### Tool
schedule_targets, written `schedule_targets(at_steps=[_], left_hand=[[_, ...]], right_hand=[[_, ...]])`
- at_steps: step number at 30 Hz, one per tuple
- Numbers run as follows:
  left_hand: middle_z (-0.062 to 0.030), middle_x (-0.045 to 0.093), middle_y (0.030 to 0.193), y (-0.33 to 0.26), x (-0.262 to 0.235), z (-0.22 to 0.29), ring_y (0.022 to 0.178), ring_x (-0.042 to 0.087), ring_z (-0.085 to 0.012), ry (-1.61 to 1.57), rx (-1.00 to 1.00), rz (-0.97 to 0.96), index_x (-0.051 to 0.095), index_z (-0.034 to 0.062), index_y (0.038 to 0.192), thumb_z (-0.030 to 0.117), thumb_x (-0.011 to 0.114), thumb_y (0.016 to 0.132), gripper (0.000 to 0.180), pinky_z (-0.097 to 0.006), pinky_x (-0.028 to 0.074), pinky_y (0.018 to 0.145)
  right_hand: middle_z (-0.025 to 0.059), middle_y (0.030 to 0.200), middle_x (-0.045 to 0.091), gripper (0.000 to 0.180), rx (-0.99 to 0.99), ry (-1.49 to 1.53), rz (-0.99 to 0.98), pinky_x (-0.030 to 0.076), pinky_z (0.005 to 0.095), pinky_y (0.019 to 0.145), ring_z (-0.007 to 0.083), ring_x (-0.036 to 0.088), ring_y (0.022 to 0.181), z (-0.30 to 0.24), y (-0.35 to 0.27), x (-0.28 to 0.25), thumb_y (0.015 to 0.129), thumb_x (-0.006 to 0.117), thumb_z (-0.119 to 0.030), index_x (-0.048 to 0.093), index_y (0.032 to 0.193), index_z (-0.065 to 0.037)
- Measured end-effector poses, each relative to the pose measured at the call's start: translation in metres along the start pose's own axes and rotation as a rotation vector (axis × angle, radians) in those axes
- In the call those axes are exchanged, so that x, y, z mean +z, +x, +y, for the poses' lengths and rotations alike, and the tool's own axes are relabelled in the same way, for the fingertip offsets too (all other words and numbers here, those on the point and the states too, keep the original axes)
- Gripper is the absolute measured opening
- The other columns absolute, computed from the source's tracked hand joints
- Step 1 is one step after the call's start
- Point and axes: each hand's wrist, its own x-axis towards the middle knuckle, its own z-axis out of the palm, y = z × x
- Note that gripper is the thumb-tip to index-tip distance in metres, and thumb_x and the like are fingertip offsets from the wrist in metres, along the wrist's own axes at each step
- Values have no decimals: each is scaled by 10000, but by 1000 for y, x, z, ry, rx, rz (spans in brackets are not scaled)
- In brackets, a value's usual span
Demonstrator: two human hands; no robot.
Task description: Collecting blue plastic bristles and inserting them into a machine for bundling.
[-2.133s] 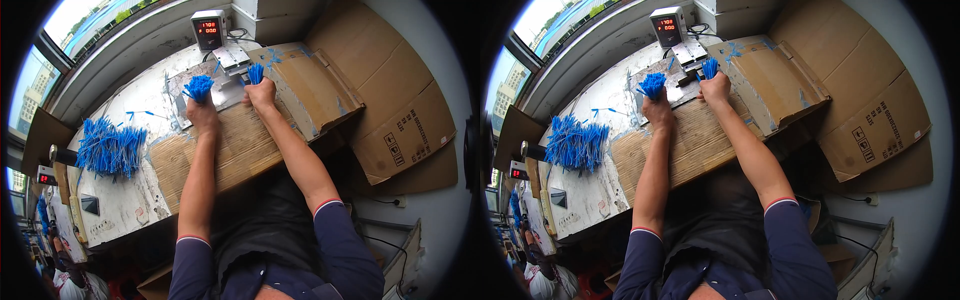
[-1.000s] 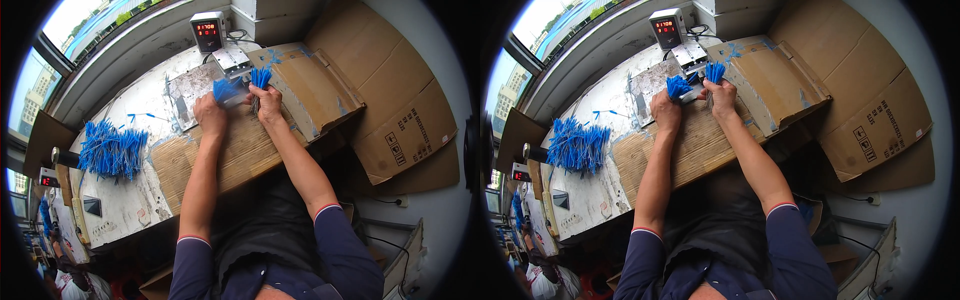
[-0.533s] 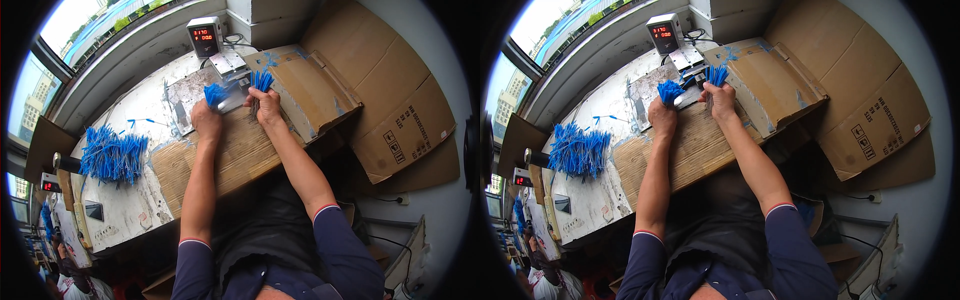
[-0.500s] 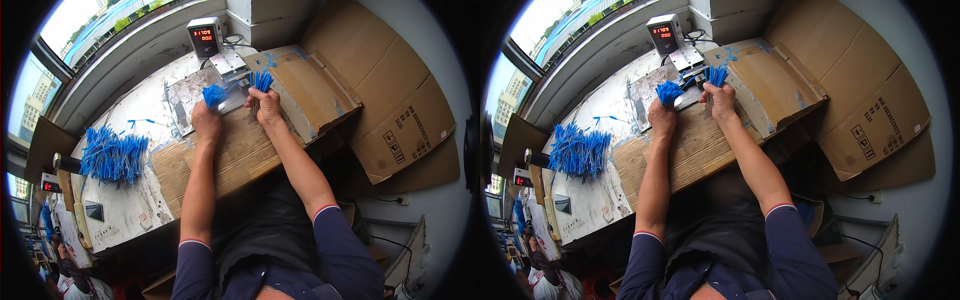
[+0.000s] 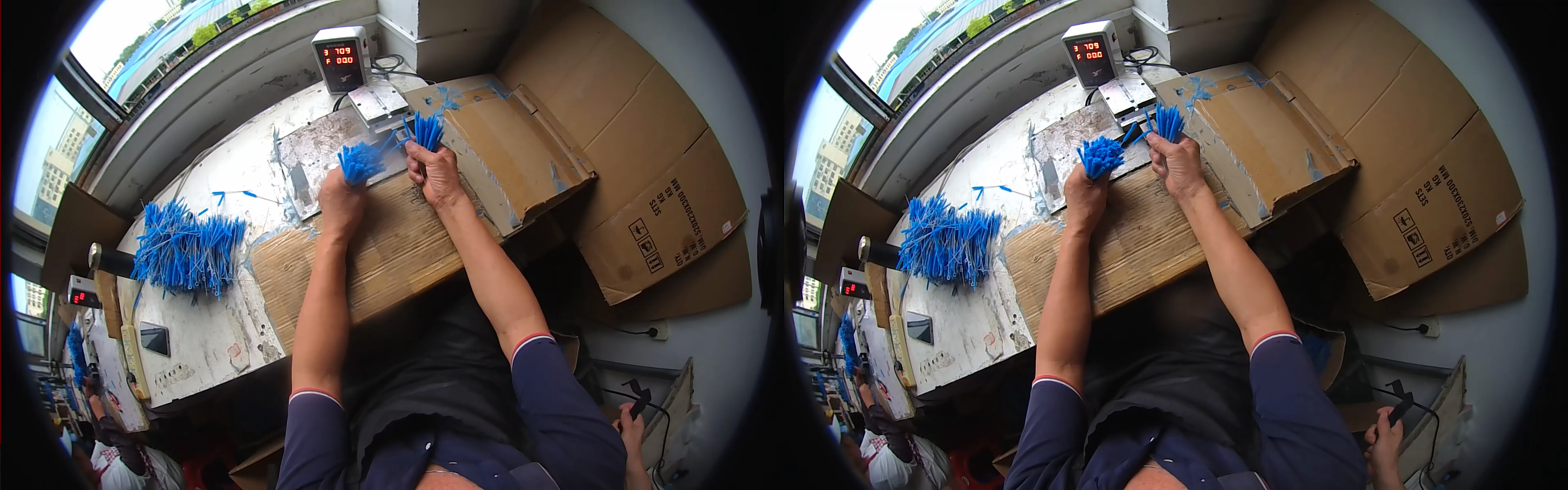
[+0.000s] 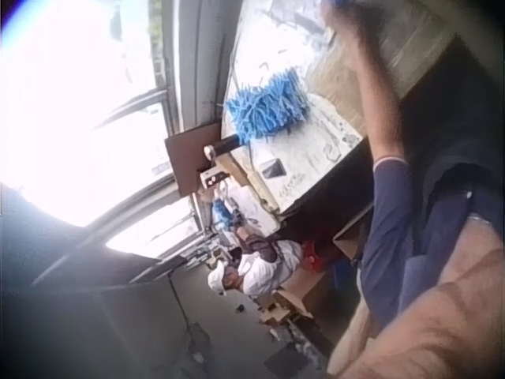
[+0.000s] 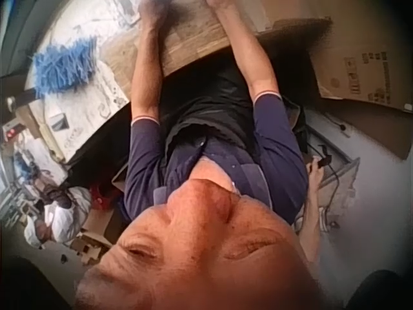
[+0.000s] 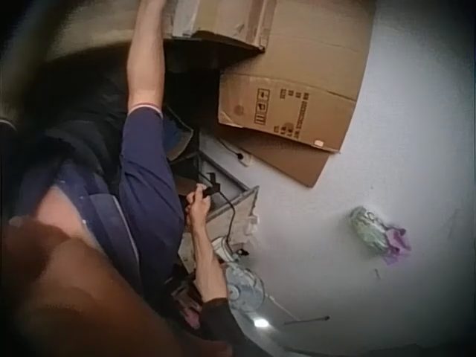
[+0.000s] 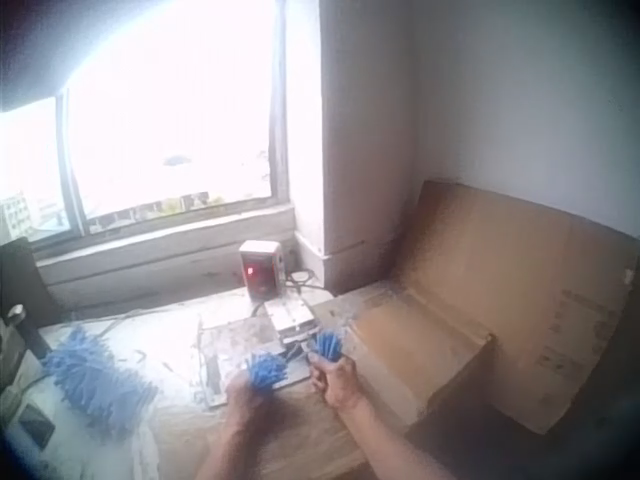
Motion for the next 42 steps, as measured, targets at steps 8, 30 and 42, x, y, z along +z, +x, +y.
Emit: schedule_targets(at_steps=[8, 30, 42], left_hand=[[-134, 747, 952, -2, 0, -6, 888, 728, -313, 13, 62, -35, 766, 133, 1066, 118, 736, 897, 172, -390, 547, 774], [-45, 695, 769, -18, -101, 37, 734, 645, -109, -129, -181, -410, 718, 20, 982, 262, 722, 974, 242, -315, 527, 697], [-26, 702, 837, -23, -117, 52, 744, 646, -116, -237, -200, -419, 699, 6, 987, 230, 701, 995, 224, -298, 533, 712]], right_hand=[[-14, 762, 594, 136, 11, -69, 6, 352, 211, 422, 60, 525, 589, 0, 3, 4, 917, 750, -108, 662, 1001, -46], [15, 728, 603, 135, 216, -470, -217, 342, 210, 387, 60, 517, 538, -66, -33, 81, 889, 751, -71, 619, 877, -44], [0, 697, 585, 162, 240, -471, -209, 356, 213, 384, 65, 519, 533, -74, -47, 96, 886, 751, -72, 610, 808, -83]])
